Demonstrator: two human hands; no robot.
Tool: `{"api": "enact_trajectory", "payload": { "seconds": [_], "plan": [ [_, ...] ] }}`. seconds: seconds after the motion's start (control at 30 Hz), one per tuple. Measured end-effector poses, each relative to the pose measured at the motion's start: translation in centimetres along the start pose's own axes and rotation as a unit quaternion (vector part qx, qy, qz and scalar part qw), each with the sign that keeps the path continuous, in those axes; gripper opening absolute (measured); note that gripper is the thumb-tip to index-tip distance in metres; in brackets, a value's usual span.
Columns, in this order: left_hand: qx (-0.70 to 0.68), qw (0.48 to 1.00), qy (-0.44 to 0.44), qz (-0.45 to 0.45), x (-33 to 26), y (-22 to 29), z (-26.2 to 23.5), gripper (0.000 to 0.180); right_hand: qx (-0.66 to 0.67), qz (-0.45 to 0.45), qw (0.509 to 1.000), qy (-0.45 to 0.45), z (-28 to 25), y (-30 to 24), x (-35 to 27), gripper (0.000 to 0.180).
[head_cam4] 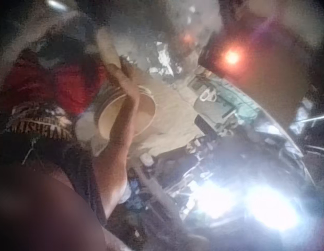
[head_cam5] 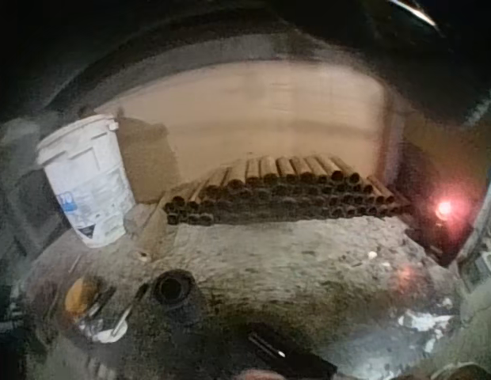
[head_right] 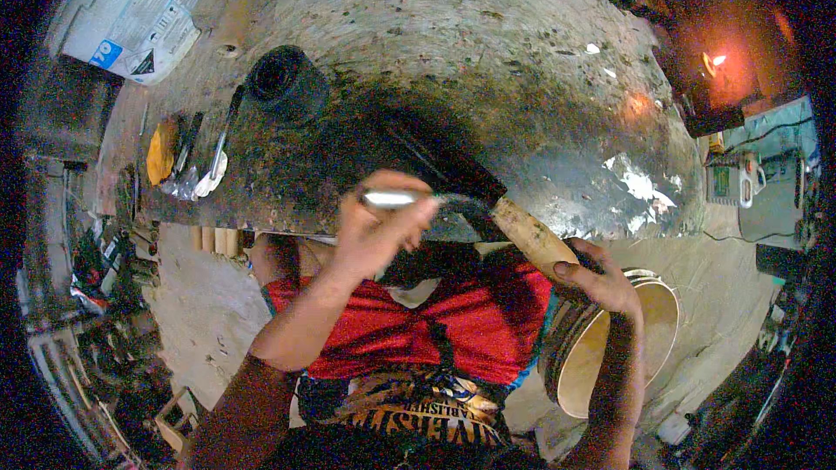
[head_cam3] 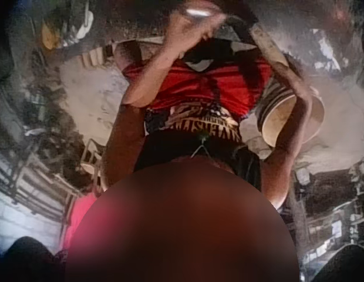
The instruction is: The person repeatedly paints the exterior of bamboo tubes with a dark finish using a brush, then heats each tube over a flame before placing it into a bucket. The process is repeated for multiple tubes.
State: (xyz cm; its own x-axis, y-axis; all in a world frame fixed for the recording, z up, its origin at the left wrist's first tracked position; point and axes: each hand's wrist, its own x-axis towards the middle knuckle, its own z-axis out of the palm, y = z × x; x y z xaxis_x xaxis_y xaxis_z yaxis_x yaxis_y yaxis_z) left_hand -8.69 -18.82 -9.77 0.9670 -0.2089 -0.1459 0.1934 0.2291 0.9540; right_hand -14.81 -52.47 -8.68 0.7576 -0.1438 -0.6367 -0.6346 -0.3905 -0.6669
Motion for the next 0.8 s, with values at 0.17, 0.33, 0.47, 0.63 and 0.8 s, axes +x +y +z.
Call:
{"api": "enact_trajectory", "payload": {
  "seconds": [0.17,0.33,0.47,0.63,0.8],
  "plan": [
    [0.054,0.998,0.012,0.037,1.5,-0.9,-0.7,0.021,0.049,0.002,0.996,-0.076,-0.5,-0.4,0.1,0.061],
    [0.069,0.983,0.163,0.051,5.6,1.6,-7.1,0.024,-0.023,-0.066,0.985,-0.156,-0.4,-1.7,0.3,0.058],
    [0.072,0.967,0.215,0.117,5.7,3.3,-9.0,0.027,0.014,-0.11,0.985,-0.131,0.2,-1.0,0.3,0.055],
    [0.087,0.949,0.249,0.172,0.6,1.6,-8.6,0.028,0.146,-0.147,0.978,-0.03,0.2,1.0,0.0,0.059],
    [0.344,0.833,0.287,0.325,-1.9,-1.5,-9.5,0.028,0.236,-0.175,0.946,0.137,0.4,3.0,0.5,0.053]
  ]
}}
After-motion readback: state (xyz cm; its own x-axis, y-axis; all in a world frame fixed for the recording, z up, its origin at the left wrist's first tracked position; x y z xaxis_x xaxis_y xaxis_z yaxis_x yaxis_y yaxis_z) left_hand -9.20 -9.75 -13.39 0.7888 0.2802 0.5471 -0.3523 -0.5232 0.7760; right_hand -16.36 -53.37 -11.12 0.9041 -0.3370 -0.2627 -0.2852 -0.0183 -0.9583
